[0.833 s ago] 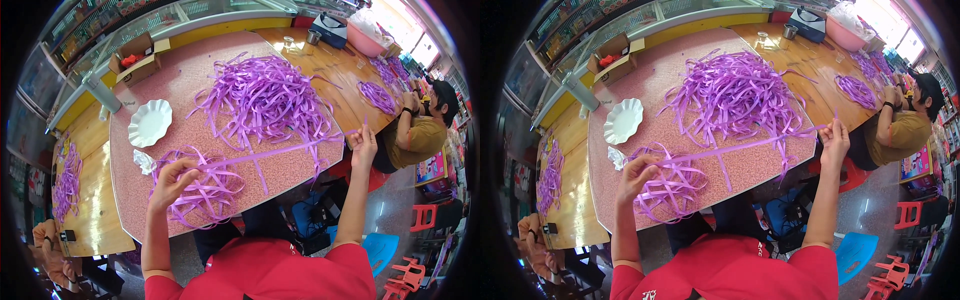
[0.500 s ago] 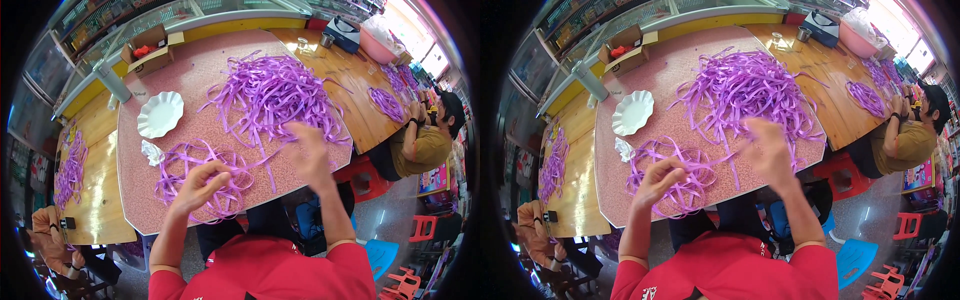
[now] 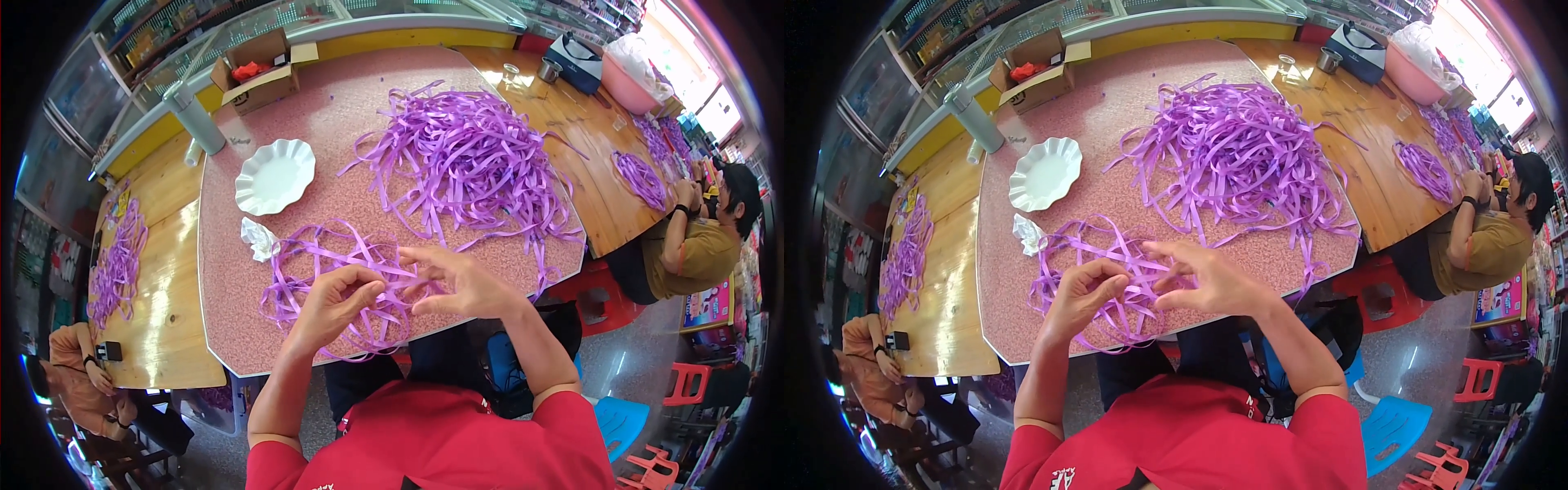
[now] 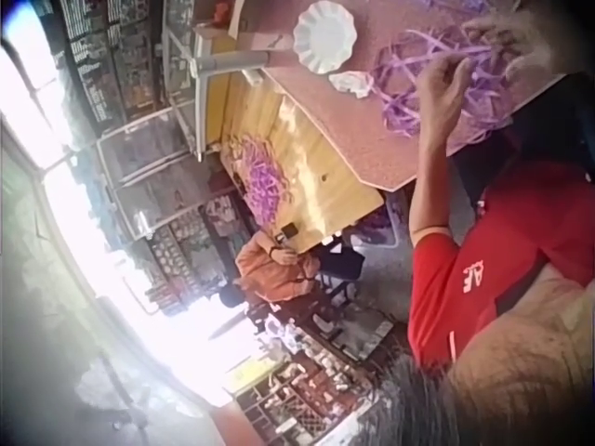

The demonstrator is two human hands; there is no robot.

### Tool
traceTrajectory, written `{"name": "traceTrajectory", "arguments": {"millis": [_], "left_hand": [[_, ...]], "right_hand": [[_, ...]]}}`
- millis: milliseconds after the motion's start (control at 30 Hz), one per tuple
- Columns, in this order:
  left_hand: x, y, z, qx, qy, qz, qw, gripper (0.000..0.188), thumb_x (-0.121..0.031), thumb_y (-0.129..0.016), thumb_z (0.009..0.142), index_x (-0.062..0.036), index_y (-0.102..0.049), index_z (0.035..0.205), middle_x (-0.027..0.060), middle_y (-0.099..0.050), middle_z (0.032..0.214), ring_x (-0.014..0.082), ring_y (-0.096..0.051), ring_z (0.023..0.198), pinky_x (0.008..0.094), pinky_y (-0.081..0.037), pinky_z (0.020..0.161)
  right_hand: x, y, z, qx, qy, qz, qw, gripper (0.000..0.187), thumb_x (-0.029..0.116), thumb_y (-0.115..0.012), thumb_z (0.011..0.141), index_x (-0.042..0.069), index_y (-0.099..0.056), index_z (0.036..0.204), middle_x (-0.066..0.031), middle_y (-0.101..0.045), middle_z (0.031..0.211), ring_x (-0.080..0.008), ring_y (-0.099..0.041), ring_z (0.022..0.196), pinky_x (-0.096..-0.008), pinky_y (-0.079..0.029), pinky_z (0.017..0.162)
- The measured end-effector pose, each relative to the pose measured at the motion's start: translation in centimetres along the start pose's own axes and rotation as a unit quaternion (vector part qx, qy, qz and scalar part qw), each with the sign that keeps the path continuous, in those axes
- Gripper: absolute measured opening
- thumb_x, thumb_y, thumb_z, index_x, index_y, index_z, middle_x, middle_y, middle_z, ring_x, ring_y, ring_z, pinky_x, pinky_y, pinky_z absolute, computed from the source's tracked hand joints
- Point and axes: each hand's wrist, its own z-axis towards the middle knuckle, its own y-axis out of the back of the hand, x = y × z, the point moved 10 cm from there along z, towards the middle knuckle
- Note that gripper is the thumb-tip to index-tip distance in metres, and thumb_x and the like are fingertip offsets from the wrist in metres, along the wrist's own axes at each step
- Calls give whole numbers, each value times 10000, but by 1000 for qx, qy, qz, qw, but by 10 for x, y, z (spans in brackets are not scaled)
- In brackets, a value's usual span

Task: Tying and weaving together long purple plastic ribbons into a mesh structure at a counter.

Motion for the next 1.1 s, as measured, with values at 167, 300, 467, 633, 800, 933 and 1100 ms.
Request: {"name": "traceTrajectory", "arguments": {"millis": [167, 300, 467, 633, 800, 933, 1100], "left_hand": [[-3, -8, 1, -20, -24, -9, 999, 178, -109, -650, 972, 15, -617, 1095, 43, -639, 956, 90, -597, 838, 253, -500, 772], [-9, 0, -3, -61, -88, -62, 992, 283, -65, -616, 982, -4, -512, 1238, 64, -634, 950, 109, -612, 857, 253, -507, 786], [-19, -10, 0, -32, -86, -18, 996, 310, -39, -594, 986, -4, -479, 1272, 80, -650, 969, 132, -630, 860, 271, -518, 782], [-14, -3, 2, -24, -36, 14, 999, 291, -80, -568, 1012, 4, -476, 1275, 99, -667, 936, 141, -646, 842, 287, -526, 756], [-16, 11, 6, -119, -105, 24, 987, 342, -284, -432, 1080, 27, -569, 1119, 66, -646, 817, 158, -627, 747, 302, -515, 705], [-6, -15, 15, -60, -47, 97, 992, 501, -400, -412, 1080, -4, -592, 831, 15, -557, 735, 105, -507, 693, 262, -414, 626], [-4, -25, 18, -48, -71, 121, 989, 433, -332, -445, 1079, -9, -545, 809, -4, -495, 723, 92, -439, 688, 255, -385, 620]], "right_hand": [[-21, -26, 2, 35, -87, 25, 995, 286, 118, -702, 928, -28, -676, 1173, -38, -670, 895, -69, -580, 765, -242, -466, 650], [-9, -14, 5, 20, -50, -136, 989, 265, 118, -687, 939, -30, -675, 1159, -36, -674, 908, -56, -587, 778, -229, -474, 659], [-14, -25, 4, -6, -74, -19, 997, 167, 68, -697, 924, -11, -708, 1071, -4, -635, 849, -49, -558, 727, -232, -446, 616], [19, -20, 7, -16, 99, -183, 978, 90, 46, -723, 890, 9, -727, 972, -36, -629, 839, -87, -546, 672, -256, -436, 592], [36, -12, 4, -64, 121, -217, 967, 67, 30, -732, 869, 8, -701, 925, -60, -614, 827, -140, -571, 670, -279, -440, 578], [44, -15, 0, -57, 172, -254, 950, 91, 55, -727, 862, 12, -682, 928, -99, -616, 834, -226, -626, 691, -343, -489, 594], [46, -14, -8, -64, 212, -317, 922, 116, 62, -740, 847, 21, -691, 944, -89, -609, 827, -229, -626, 663, -346, -495, 577]]}}
